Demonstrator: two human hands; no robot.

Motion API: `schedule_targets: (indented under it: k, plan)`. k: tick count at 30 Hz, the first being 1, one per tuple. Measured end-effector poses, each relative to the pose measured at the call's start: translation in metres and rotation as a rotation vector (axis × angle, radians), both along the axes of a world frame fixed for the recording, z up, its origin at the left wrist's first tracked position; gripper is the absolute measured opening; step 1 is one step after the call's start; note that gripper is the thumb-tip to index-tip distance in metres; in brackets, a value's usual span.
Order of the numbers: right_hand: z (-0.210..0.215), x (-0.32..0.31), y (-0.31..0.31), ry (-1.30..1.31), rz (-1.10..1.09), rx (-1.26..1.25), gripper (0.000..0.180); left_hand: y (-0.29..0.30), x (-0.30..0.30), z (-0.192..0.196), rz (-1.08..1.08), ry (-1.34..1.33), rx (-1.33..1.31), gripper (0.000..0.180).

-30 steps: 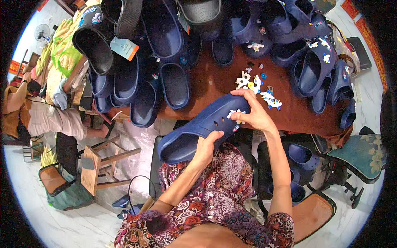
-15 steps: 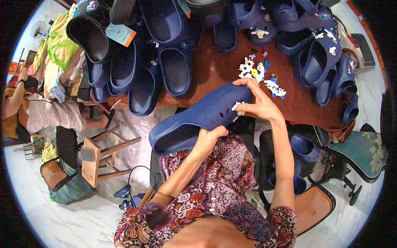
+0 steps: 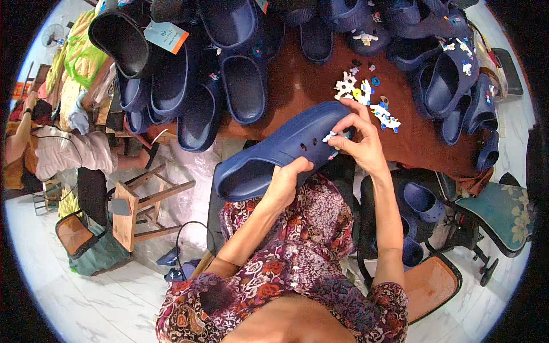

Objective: Attaching decorative charms to the holes of blue clogs.

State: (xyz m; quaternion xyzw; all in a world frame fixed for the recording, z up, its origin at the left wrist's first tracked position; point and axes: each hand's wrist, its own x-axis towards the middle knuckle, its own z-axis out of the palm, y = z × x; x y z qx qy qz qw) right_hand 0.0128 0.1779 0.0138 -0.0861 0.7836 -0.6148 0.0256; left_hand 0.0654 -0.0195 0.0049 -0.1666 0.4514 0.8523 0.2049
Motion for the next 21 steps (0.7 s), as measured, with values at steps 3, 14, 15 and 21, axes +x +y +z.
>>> schedule_targets:
  k: [3, 14, 15, 21]
  plan:
    - [0.003, 0.005, 0.003, -0.002, 0.015, -0.008, 0.017, 0.004, 0.003, 0.010, 0.033, -0.014, 0.006, 0.032]
    - [0.003, 0.015, -0.006, 0.144, 0.013, 0.196, 0.021, 0.008, 0.024, 0.000, -0.057, 0.332, -0.425, 0.043]
    - [0.004, 0.015, -0.006, 0.146, 0.000, 0.179, 0.022, 0.008, 0.023, 0.002, -0.092, 0.361, -0.437, 0.046]
    - [0.002, 0.019, -0.010, 0.141, -0.031, 0.158, 0.023, 0.004, 0.025, 0.010, -0.262, 0.129, -0.447, 0.048]
